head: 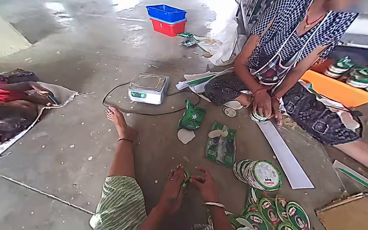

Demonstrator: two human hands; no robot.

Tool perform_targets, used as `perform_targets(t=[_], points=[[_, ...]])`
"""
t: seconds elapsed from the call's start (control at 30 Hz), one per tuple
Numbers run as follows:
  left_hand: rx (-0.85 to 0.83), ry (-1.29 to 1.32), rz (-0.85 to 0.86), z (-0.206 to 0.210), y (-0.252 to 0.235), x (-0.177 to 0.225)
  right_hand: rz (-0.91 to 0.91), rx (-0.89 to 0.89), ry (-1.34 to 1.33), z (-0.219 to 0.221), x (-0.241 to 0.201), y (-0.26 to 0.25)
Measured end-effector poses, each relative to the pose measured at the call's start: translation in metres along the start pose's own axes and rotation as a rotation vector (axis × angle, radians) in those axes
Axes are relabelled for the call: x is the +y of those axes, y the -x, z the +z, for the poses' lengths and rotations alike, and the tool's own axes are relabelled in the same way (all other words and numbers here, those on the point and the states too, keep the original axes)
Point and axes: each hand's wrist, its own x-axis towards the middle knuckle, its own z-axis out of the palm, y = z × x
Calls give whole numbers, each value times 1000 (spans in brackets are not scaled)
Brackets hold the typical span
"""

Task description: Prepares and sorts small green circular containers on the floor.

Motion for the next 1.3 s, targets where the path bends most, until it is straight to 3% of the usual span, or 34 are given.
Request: perform_targets(t=[0.2,0.57,0.83,1.1,1.3], points=[[11,52,-12,-1,-1,0,-84,55,86,9,11,-5],[-34,-51,36,1,-2,-1,-300,189,504,26,12,15],[-215,96,-97,-16,-11,6,-319,-75,457,8,18,24],[-268,124,-122,-20,-13,8,-372,175,357,30,31,22],[-304,-31,-78,-17,-11,11,-337,199,377,33,25,20]])
